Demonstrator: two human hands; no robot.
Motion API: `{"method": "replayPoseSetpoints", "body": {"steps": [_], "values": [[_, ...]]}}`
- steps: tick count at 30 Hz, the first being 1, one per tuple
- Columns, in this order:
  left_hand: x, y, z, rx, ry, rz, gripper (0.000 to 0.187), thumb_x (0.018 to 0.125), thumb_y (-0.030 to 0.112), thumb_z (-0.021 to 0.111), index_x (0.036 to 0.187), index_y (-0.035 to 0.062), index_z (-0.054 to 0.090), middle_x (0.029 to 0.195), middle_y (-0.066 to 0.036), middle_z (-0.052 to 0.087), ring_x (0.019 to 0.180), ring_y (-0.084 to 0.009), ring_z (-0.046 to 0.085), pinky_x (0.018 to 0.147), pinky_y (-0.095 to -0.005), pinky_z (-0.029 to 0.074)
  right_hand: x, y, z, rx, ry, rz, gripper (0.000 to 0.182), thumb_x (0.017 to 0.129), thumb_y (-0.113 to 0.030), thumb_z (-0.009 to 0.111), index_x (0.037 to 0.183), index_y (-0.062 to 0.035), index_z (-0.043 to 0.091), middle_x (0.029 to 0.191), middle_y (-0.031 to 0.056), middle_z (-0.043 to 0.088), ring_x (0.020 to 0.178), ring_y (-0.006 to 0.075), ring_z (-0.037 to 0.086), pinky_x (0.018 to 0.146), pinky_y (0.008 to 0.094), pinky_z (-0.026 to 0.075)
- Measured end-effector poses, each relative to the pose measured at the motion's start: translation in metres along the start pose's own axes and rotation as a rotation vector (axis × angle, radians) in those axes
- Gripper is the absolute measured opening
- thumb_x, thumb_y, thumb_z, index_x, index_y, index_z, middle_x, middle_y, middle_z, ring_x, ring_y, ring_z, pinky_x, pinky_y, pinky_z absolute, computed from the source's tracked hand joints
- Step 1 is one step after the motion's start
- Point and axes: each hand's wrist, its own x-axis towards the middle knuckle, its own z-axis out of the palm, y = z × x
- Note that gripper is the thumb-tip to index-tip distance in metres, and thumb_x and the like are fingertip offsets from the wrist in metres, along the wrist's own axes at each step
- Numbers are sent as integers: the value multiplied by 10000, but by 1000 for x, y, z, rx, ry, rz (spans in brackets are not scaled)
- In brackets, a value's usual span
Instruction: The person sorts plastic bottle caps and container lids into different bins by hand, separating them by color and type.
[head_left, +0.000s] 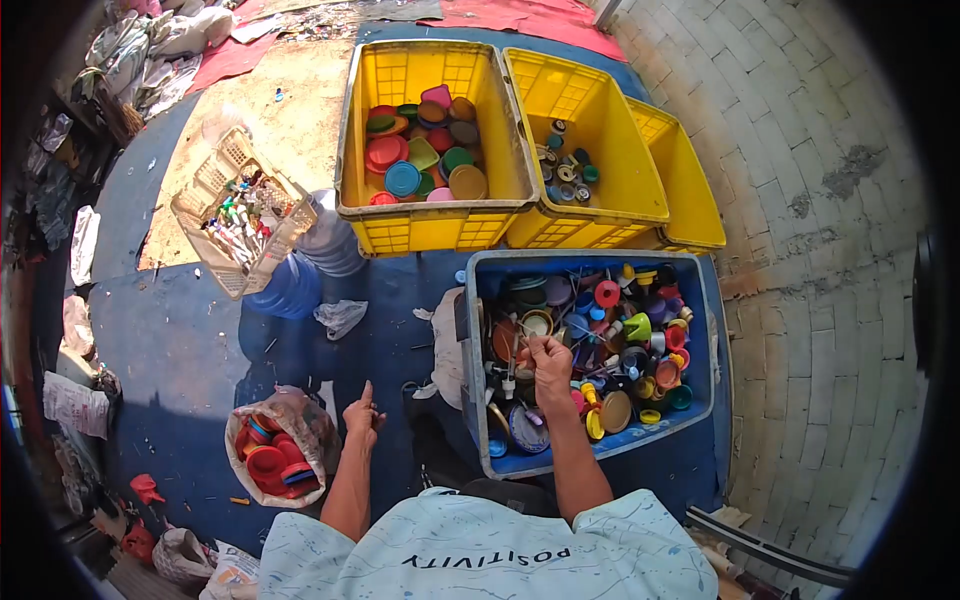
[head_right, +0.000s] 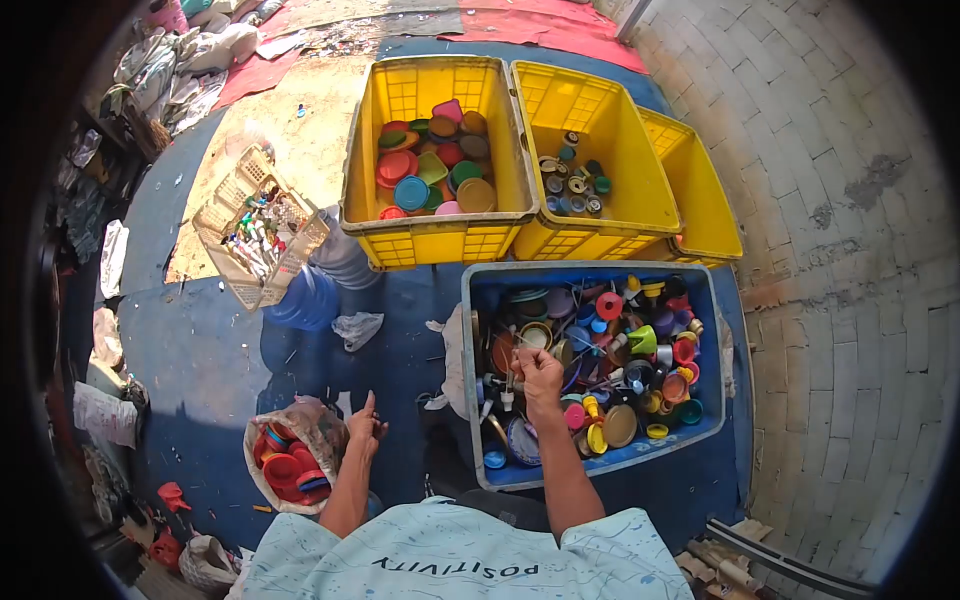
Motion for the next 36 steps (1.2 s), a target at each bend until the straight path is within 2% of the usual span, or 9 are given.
{"method": "replayPoseSetpoints", "body": {"steps": [3, 6, 10, 16, 26, 30, 31, 34, 36], "values": [[-25, -58, -26, 20, 187, -103, 561, 807, 578, 678, 582, 151, 393, 476, 32, 322, 380, -115, 344, 393, -265, 371, -9, 8, -57, 11, 100, 47, 301, 927, -299, 633, 743, -65, 586, 578, -22, 531, 466, 48, 436, 463, 205, 348], [-41, -86, -20, 11, 113, -10, 587, 815, 637, 625, 563, 187, 344, 478, 35, 295, 378, -120, 304, 393, -266, 284, -7, 5, -101, -18, 146, 75, 382, 927, -350, 620, 661, -92, 528, 542, -32, 477, 467, 48, 425, 463, 209, 334], [-59, -88, 27, -188, 45, 315, 546, 874, 526, 628, 553, 184, 347, 467, 27, 308, 386, -111, 360, 425, -265, 344, -3, -16, -146, 158, 38, 24, 410, 934, -354, 602, 623, -103, 508, 539, -23, 472, 483, 46, 411, 485, 219, 336], [-207, -95, 106, -413, 54, 677, 491, 938, 447, 571, 591, 121, 452, 481, 11, 397, 430, -104, 427, 460, -264, 411, 18, -43, -244, 108, -104, -8, 391, 938, -340, 590, 631, -114, 503, 544, -29, 472, 494, 47, 417, 501, 209, 340], [-258, -172, 184, -194, -166, 645, 290, 955, 318, 586, 821, 61, 605, 560, 45, 451, 496, -55, 454, 498, -229, 415, 25, -53, -329, -314, -128, -107, 401, 948, -315, 582, 641, -59, 543, 564, -23, 514, 504, 57, 460, 476, 229, 347], [-257, -162, 186, -138, -213, 680, 210, 953, 267, 595, 873, 75, 625, 602, 56, 476, 518, -37, 456, 520, -207, 407, 7, -48, -306, -702, -138, -439, 326, 875, -267, 665, 701, -1, 591, 576, 97, 594, 482, 181, 541, 499, 324, 420], [-258, -160, 185, -135, -226, 679, 185, 950, 250, 599, 898, 77, 634, 627, 61, 488, 534, -30, 458, 535, -197, 401, 1, -50, -298, -745, -225, -417, 244, 814, -222, 708, 743, -12, 604, 665, 137, 627, 595, 263, 603, 584, 364, 464], [-255, -159, 180, -127, -201, 656, 169, 945, 239, 607, 900, 78, 636, 635, 60, 495, 540, -27, 453, 533, -197, 395, -3, -36, -275, -1006, -494, -625, 235, 768, -192, 722, 912, -31, 628, 874, 138, 656, 839, 304, 618, 741, 394, 473], [-253, -160, 178, -106, -192, 639, 147, 937, 225, 612, 907, 83, 631, 658, 57, 519, 550, -27, 457, 541, -196, 391, -7, -32, -256, -1113, -605, -685, 372, 743, -192, 730, 1056, -43, 598, 1024, 136, 623, 985, 309, 567, 826, 412, 444]]}}
